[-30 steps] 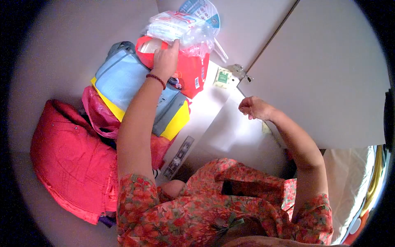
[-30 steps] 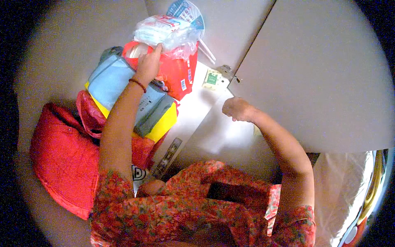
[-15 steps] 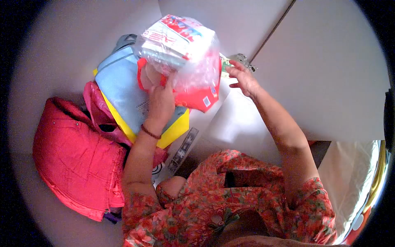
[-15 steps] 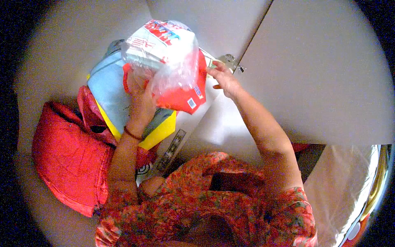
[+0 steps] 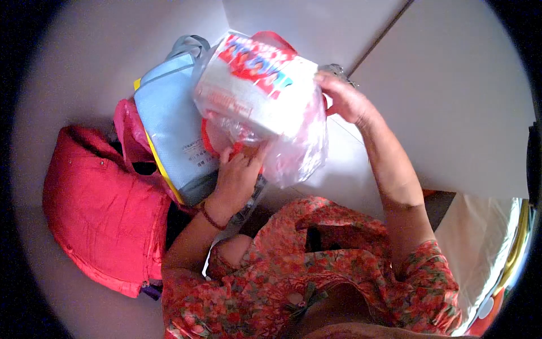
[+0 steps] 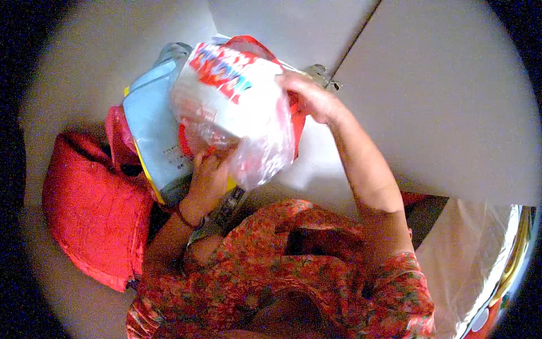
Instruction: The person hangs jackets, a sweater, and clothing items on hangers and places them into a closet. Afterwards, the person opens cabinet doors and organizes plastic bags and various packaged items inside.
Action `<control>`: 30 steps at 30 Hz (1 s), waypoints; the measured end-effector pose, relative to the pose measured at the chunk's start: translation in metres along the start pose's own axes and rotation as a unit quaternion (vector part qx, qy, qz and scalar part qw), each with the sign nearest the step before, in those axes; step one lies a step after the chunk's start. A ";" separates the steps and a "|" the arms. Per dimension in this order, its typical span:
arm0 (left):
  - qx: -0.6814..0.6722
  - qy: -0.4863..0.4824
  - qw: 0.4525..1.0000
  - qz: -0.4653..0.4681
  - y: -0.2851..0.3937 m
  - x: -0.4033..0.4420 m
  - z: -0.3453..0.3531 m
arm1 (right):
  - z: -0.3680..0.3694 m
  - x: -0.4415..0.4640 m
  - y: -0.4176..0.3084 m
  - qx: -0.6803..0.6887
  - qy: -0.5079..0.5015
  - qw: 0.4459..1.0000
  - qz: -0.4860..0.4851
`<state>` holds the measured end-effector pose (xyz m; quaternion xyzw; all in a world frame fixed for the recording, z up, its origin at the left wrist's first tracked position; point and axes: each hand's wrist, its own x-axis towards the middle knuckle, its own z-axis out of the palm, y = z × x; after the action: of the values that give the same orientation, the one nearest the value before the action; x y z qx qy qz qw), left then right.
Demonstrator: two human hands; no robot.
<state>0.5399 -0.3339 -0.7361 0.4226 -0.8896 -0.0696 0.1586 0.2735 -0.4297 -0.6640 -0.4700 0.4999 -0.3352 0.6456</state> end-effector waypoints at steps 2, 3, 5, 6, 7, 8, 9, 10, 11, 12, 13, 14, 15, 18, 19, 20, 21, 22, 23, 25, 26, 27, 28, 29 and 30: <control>0.010 -0.017 1.000 0.005 0.000 -0.013 0.002 | 0.000 0.010 0.019 -0.081 -0.048 0.996 -0.010; 0.021 -0.033 0.999 0.005 -0.003 -0.020 0.003 | 0.006 0.012 0.030 -0.096 -0.023 0.995 -0.025; 0.047 -0.029 0.998 0.006 -0.013 -0.033 0.001 | 0.036 -0.013 0.016 -0.092 -0.029 0.995 -0.031; 0.073 -0.019 0.997 0.004 -0.015 -0.037 0.001 | 0.044 -0.024 0.010 -0.113 -0.021 0.993 -0.007; 0.029 -0.051 0.997 -0.052 -0.007 -0.035 -0.012 | 0.049 -0.031 0.009 -0.129 -0.012 0.992 -0.005; 0.029 -0.055 0.997 -0.045 -0.011 -0.042 -0.010 | 0.053 -0.035 0.010 -0.145 -0.003 0.989 -0.004; -0.021 -0.036 0.997 -0.061 -0.020 -0.050 -0.008 | 0.054 -0.024 0.039 -0.161 0.026 0.985 -0.063; -0.072 -0.017 0.994 -0.076 -0.021 -0.051 -0.010 | 0.056 -0.025 0.044 -0.159 0.031 0.985 -0.062; -0.094 -0.031 0.992 -0.084 -0.019 -0.050 -0.020 | 0.059 -0.028 0.048 -0.256 0.079 0.951 -0.157; -0.096 -0.035 0.992 -0.079 -0.018 -0.053 -0.022 | 0.063 -0.033 0.050 -0.348 0.125 0.896 -0.247; -0.246 0.022 0.953 -0.178 -0.018 -0.058 -0.024 | 0.065 -0.038 0.048 -0.322 0.104 0.917 -0.212; -0.388 0.077 0.878 -0.271 -0.019 -0.062 -0.026 | 0.064 -0.040 0.048 -0.320 0.107 0.918 -0.209; -0.383 0.127 0.876 -0.263 -0.024 -0.064 -0.034 | 0.063 -0.042 0.048 -0.341 0.103 0.911 -0.206; -0.551 0.237 0.746 -0.289 -0.041 -0.062 -0.044 | 0.066 -0.042 0.057 -0.365 0.108 0.906 -0.187; -0.549 0.239 0.746 -0.291 -0.038 -0.053 -0.051 | 0.068 -0.043 0.058 -0.376 0.143 0.895 -0.194; -0.555 0.276 0.707 -0.341 -0.031 -0.040 -0.061 | 0.070 -0.044 0.058 -0.385 0.178 0.883 -0.201; -0.558 0.312 0.664 -0.389 -0.027 -0.029 -0.064 | 0.072 -0.045 0.058 -0.405 0.182 0.876 -0.190; -0.557 0.314 0.663 -0.390 -0.030 -0.022 -0.059 | 0.077 -0.047 0.056 -0.406 0.180 0.876 -0.191; -0.574 0.273 0.695 -0.336 -0.035 -0.014 -0.049 | 0.083 -0.050 0.052 -0.427 0.183 0.870 -0.167; -0.589 0.230 0.723 -0.280 -0.027 0.006 -0.044 | 0.087 -0.051 0.050 -0.448 0.186 0.863 -0.143; -0.562 0.202 0.752 -0.279 -0.012 0.020 -0.050 | 0.086 -0.051 0.050 -0.454 0.158 0.868 -0.125; -0.535 0.174 0.779 -0.277 -0.004 0.028 -0.054 | 0.085 -0.050 0.050 -0.460 0.131 0.871 -0.107; -0.535 0.173 0.779 -0.276 -0.007 0.027 -0.052 | 0.079 -0.050 0.049 -0.461 0.132 0.871 -0.107; -0.539 0.161 0.766 -0.310 -0.015 0.024 -0.050 | 0.071 -0.050 0.049 -0.450 0.084 0.876 -0.153; -0.537 0.150 0.755 -0.345 -0.016 0.023 -0.049 | 0.057 -0.049 0.052 -0.432 0.034 0.878 -0.204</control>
<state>0.5550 -0.3614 -0.6897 0.5516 -0.4650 -0.5216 0.4556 0.3125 -0.3522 -0.6938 -0.7820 0.5098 -0.2264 0.2780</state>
